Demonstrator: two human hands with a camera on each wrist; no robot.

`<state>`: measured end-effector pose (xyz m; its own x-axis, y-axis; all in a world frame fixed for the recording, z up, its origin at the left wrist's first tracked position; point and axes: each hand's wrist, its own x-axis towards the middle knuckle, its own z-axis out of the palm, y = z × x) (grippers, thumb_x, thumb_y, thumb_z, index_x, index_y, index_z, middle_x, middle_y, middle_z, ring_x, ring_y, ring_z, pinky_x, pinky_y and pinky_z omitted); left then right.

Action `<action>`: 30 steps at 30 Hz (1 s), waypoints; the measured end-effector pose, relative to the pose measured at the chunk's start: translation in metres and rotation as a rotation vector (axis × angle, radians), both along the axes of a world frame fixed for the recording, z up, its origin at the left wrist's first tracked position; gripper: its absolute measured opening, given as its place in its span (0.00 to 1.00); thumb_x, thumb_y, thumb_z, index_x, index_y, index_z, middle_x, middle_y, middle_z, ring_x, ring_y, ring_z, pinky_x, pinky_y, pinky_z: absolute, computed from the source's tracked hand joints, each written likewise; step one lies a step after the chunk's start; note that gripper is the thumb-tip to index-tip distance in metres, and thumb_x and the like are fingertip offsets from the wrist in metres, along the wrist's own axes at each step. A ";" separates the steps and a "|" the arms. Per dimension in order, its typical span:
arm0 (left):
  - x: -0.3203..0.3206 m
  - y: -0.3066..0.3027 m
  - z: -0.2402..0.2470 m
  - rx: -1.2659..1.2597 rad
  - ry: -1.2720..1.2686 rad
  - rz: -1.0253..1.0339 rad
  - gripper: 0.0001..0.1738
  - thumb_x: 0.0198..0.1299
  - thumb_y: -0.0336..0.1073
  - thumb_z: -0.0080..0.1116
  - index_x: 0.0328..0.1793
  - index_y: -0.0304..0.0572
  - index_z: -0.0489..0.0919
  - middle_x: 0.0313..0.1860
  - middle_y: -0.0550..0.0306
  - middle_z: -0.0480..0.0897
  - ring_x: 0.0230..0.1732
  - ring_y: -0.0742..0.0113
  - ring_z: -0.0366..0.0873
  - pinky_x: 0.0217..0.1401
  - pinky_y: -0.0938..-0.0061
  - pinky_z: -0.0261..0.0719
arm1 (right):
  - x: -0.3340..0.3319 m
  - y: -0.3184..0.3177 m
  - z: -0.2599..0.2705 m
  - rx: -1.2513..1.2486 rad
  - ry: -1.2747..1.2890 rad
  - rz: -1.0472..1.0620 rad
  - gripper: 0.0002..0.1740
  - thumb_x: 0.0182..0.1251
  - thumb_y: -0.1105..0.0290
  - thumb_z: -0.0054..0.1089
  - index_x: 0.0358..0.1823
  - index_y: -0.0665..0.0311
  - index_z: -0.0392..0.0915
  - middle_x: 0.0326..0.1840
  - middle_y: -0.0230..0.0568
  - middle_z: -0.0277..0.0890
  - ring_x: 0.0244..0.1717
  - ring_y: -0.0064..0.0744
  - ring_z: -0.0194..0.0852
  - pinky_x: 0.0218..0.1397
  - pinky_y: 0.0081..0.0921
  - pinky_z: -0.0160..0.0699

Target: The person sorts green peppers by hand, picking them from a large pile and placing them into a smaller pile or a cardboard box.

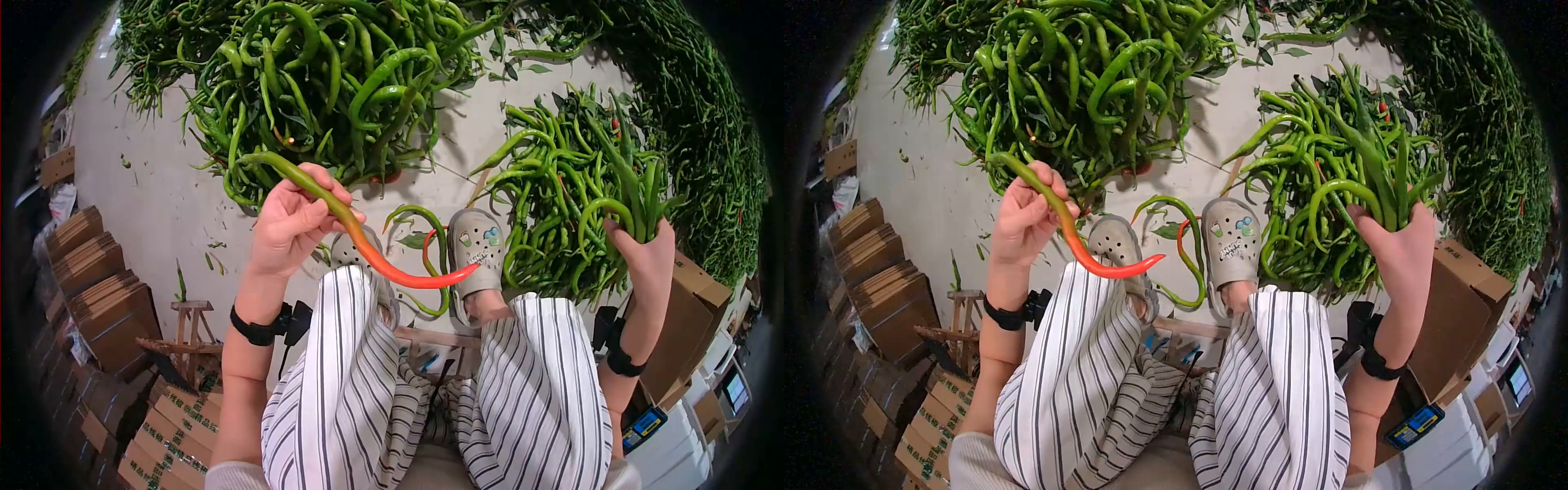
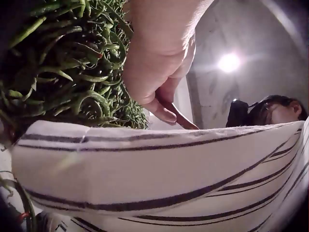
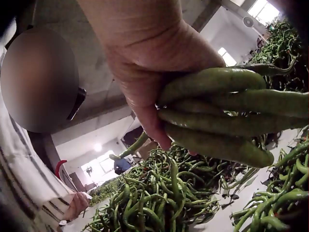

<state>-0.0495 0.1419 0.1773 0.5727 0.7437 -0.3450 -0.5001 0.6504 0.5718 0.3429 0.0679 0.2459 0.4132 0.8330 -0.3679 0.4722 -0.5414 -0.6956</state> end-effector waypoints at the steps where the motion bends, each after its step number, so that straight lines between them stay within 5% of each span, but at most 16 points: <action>1: -0.001 0.000 0.000 0.004 -0.015 0.001 0.12 0.58 0.24 0.51 0.48 0.36 0.66 0.44 0.46 0.76 0.46 0.47 0.79 0.46 0.65 0.82 | 0.000 -0.001 0.000 0.003 0.016 -0.007 0.16 0.46 0.74 0.65 0.38 0.72 0.74 0.29 0.32 0.76 0.28 0.16 0.66 0.32 0.16 0.66; 6: 0.002 0.003 0.003 0.032 -0.023 -0.010 0.13 0.57 0.24 0.52 0.48 0.36 0.67 0.43 0.46 0.77 0.46 0.49 0.79 0.46 0.64 0.82 | -0.002 -0.002 0.002 0.015 0.004 -0.024 0.15 0.48 0.75 0.64 0.38 0.72 0.74 0.30 0.33 0.76 0.29 0.16 0.67 0.33 0.15 0.66; 9: 0.016 -0.002 -0.001 0.102 0.477 -0.247 0.12 0.53 0.26 0.59 0.43 0.35 0.69 0.38 0.53 0.78 0.43 0.59 0.80 0.44 0.73 0.80 | -0.001 -0.002 0.002 0.003 0.024 -0.036 0.15 0.48 0.75 0.64 0.39 0.72 0.74 0.30 0.33 0.76 0.29 0.16 0.67 0.33 0.16 0.66; 11: 0.028 -0.020 -0.037 0.187 0.783 -0.622 0.11 0.51 0.28 0.62 0.39 0.34 0.74 0.35 0.54 0.80 0.42 0.66 0.80 0.41 0.76 0.80 | 0.000 -0.001 0.004 -0.023 0.010 -0.025 0.16 0.47 0.75 0.64 0.39 0.72 0.74 0.30 0.33 0.76 0.29 0.17 0.67 0.33 0.16 0.66; 13: 0.036 -0.061 -0.090 0.358 0.803 -0.805 0.13 0.48 0.36 0.62 0.36 0.34 0.79 0.29 0.50 0.81 0.35 0.72 0.79 0.35 0.74 0.75 | 0.000 -0.001 0.004 -0.057 -0.015 -0.008 0.16 0.47 0.75 0.65 0.39 0.72 0.74 0.30 0.32 0.76 0.29 0.17 0.67 0.33 0.16 0.66; 15: 0.047 -0.083 -0.116 0.143 0.530 -1.239 0.15 0.48 0.39 0.61 0.36 0.33 0.79 0.31 0.46 0.81 0.35 0.62 0.80 0.39 0.69 0.75 | -0.001 -0.002 0.002 -0.021 0.008 -0.021 0.16 0.47 0.75 0.64 0.38 0.72 0.74 0.30 0.32 0.76 0.28 0.16 0.66 0.32 0.16 0.66; 18: 0.053 -0.067 -0.092 0.527 0.834 -1.221 0.10 0.53 0.32 0.59 0.40 0.35 0.78 0.30 0.49 0.81 0.35 0.60 0.80 0.38 0.71 0.75 | -0.002 -0.001 0.003 -0.033 0.015 -0.017 0.15 0.47 0.76 0.64 0.38 0.72 0.73 0.30 0.32 0.76 0.28 0.16 0.66 0.32 0.16 0.66; 20: 0.045 -0.034 -0.077 0.920 1.192 -0.674 0.07 0.53 0.31 0.55 0.36 0.34 0.77 0.29 0.47 0.80 0.35 0.54 0.80 0.37 0.69 0.75 | -0.002 -0.001 0.004 -0.026 0.026 0.005 0.15 0.48 0.76 0.63 0.38 0.72 0.73 0.30 0.32 0.76 0.28 0.16 0.66 0.33 0.16 0.67; 22: 0.053 0.019 -0.043 1.044 1.330 0.061 0.07 0.53 0.30 0.57 0.36 0.33 0.75 0.29 0.48 0.77 0.27 0.57 0.76 0.31 0.69 0.73 | -0.004 0.002 0.004 -0.013 0.022 0.021 0.14 0.48 0.76 0.63 0.38 0.72 0.73 0.30 0.32 0.76 0.29 0.16 0.67 0.33 0.16 0.67; 23: 0.060 0.035 -0.022 0.895 1.385 0.170 0.11 0.53 0.30 0.58 0.40 0.33 0.72 0.34 0.44 0.74 0.29 0.46 0.73 0.33 0.63 0.71 | -0.006 0.002 0.003 -0.007 0.013 0.026 0.14 0.48 0.77 0.63 0.38 0.72 0.73 0.30 0.32 0.76 0.29 0.16 0.67 0.34 0.16 0.67; 24: 0.062 0.051 -0.026 1.004 1.454 0.231 0.15 0.53 0.34 0.60 0.43 0.32 0.72 0.38 0.46 0.74 0.31 0.46 0.74 0.35 0.63 0.73 | -0.009 0.003 0.003 -0.002 0.004 0.030 0.14 0.48 0.77 0.63 0.38 0.72 0.73 0.31 0.32 0.76 0.29 0.16 0.68 0.34 0.15 0.67; 25: 0.063 0.063 -0.042 1.114 1.542 0.269 0.17 0.51 0.35 0.64 0.43 0.32 0.74 0.31 0.50 0.75 0.23 0.63 0.73 0.27 0.72 0.71 | -0.012 0.005 0.003 -0.008 0.045 0.037 0.14 0.48 0.77 0.63 0.38 0.72 0.74 0.31 0.32 0.76 0.29 0.16 0.68 0.34 0.16 0.68; 27: 0.055 0.081 -0.061 1.194 1.539 0.044 0.15 0.49 0.34 0.63 0.40 0.32 0.75 0.28 0.50 0.77 0.24 0.62 0.74 0.29 0.72 0.72 | -0.020 0.011 0.004 -0.027 0.123 0.053 0.14 0.47 0.78 0.62 0.38 0.72 0.74 0.31 0.32 0.76 0.30 0.16 0.69 0.35 0.16 0.68; 30: 0.046 0.078 -0.046 0.819 1.540 -0.007 0.12 0.46 0.31 0.59 0.37 0.32 0.77 0.27 0.48 0.79 0.27 0.65 0.76 0.34 0.74 0.74 | -0.027 0.010 0.006 -0.030 0.155 0.018 0.16 0.47 0.79 0.63 0.40 0.71 0.74 0.32 0.32 0.77 0.32 0.16 0.70 0.37 0.16 0.68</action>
